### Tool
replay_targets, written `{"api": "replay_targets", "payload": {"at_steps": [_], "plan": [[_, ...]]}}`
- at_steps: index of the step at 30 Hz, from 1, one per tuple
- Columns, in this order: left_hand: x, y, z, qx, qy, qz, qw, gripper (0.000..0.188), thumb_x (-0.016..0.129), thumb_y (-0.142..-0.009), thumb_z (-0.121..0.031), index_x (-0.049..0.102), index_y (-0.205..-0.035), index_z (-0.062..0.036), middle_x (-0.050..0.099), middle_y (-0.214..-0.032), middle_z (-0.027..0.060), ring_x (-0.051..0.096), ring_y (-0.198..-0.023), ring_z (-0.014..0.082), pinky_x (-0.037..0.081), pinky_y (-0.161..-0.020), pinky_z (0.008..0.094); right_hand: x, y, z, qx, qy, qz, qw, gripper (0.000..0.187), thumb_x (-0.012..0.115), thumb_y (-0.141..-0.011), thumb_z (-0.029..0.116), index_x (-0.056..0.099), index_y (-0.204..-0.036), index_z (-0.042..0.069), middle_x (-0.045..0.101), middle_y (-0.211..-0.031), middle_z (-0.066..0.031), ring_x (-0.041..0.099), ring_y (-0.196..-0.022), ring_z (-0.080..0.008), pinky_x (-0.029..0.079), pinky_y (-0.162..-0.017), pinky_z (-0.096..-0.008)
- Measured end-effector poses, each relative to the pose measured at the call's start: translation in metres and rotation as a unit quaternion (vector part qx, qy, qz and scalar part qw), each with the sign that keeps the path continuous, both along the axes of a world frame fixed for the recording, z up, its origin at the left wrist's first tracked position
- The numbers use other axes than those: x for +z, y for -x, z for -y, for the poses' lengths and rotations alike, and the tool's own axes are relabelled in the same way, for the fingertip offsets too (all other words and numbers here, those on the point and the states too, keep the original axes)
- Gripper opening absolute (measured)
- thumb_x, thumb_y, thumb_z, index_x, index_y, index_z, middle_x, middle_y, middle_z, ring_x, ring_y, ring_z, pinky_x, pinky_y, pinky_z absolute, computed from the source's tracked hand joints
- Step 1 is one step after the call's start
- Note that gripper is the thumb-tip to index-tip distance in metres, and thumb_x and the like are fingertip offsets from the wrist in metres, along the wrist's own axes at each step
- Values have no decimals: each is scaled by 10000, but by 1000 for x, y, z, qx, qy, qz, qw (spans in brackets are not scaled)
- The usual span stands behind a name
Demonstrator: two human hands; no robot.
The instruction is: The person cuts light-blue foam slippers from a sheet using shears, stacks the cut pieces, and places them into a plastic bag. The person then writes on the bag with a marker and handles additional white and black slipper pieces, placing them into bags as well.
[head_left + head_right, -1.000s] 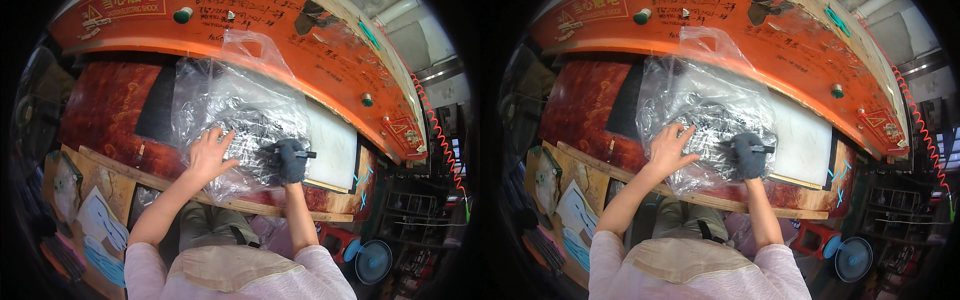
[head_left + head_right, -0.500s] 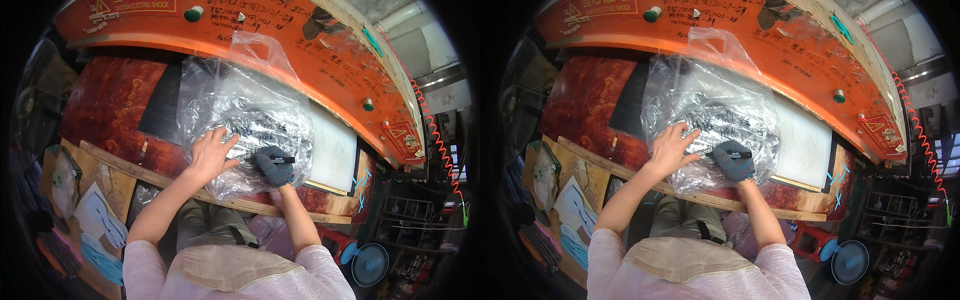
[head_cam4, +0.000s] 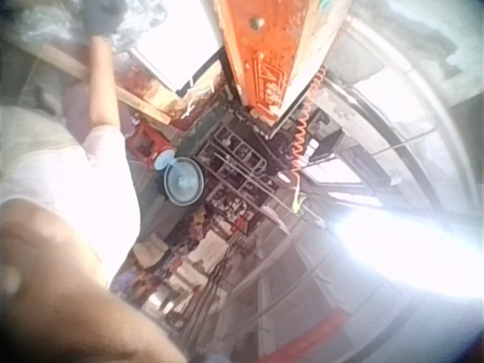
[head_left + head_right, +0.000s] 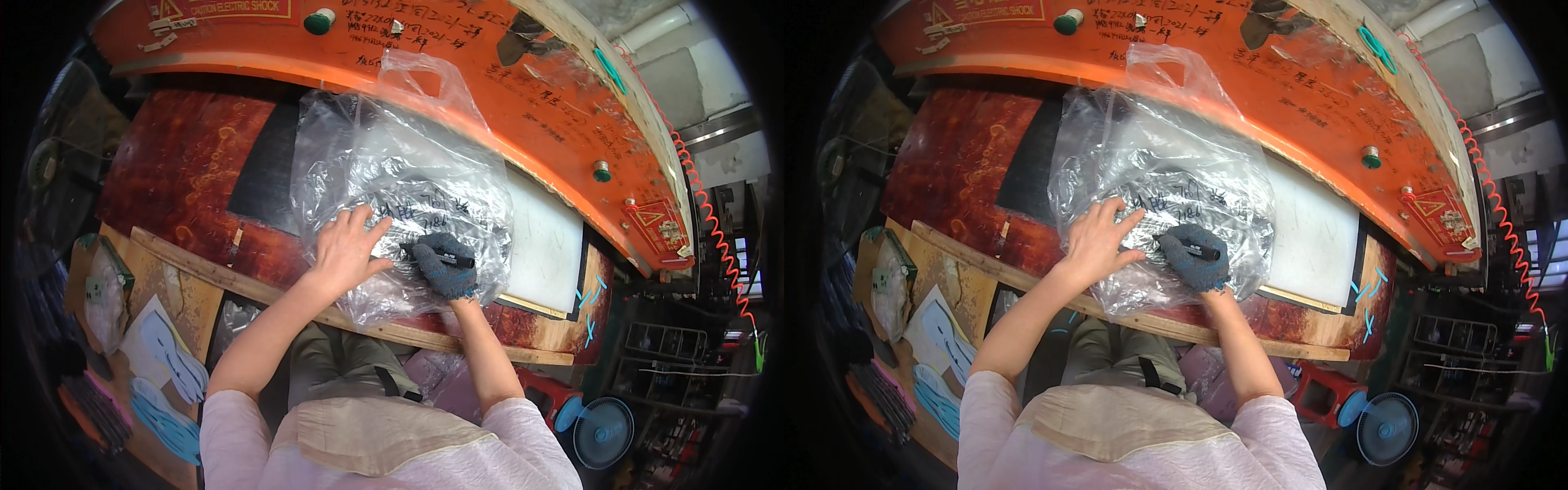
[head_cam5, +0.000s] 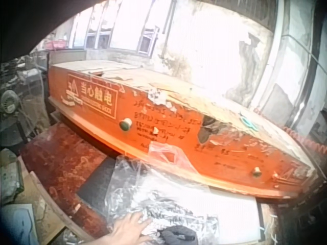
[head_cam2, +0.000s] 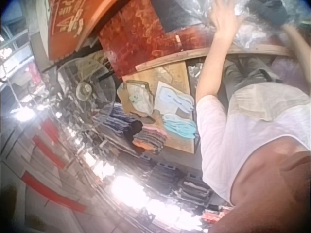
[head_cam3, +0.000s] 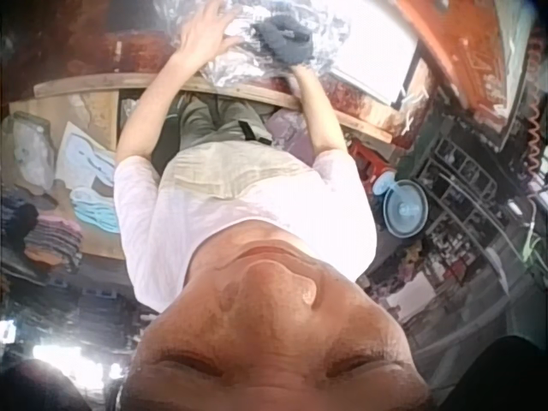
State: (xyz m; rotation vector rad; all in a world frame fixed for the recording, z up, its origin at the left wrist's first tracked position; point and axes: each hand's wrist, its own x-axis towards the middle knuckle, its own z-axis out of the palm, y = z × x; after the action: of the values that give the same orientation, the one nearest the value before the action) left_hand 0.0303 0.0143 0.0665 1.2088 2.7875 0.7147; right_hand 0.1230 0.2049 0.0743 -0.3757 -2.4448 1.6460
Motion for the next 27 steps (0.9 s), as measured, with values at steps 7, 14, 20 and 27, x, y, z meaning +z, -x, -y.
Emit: {"api": "replay_targets", "payload": {"at_steps": [7, 14, 20, 27], "plan": [[-1, 1, 0, -1, -3, 13, 1000, 645, 779, -665, -405, 570, -1238, -192, 474, -1188, 79, 493, -1059, 271, 476, -841, 427, -5, -1, -3, -30, 36, -13, 999, 94, 670, -828, 114, 678, -817, 22, 655, -761, -68, 608, -701, -137, 483, -643, -286], [0, 1, 1, -4, -7, 7, 1000, 647, 773, -674, -403, 564, -1246, -183, 470, -1194, 85, 492, -1057, 272, 474, -844, 425, -10, -1, -15, -5, 12, -28, 1000, 97, 686, -808, 129, 692, -835, 36, 663, -773, -66, 617, -696, -150, 489, -654, -291], [1, 2, 1, -6, -1, 21, 1000, 656, 769, -682, -408, 557, -1261, -184, 464, -1201, 88, 491, -1064, 274, 473, -847, 426, -5, 2, -17, -54, 17, -21, 998, 116, 682, -830, 139, 690, -873, 32, 667, -789, -55, 614, -706, -136, 488, -653, -281], [3, 2, 0, -2, 12, 27, 1000, 666, 773, -677, -407, 557, -1266, -181, 459, -1208, 90, 494, -1064, 275, 471, -856, 424, -5, -2, -16, -9, 5, -12, 1000, 107, 677, -837, 137, 683, -852, 32, 659, -778, -54, 600, -700, -121, 480, -647, -274]]}}
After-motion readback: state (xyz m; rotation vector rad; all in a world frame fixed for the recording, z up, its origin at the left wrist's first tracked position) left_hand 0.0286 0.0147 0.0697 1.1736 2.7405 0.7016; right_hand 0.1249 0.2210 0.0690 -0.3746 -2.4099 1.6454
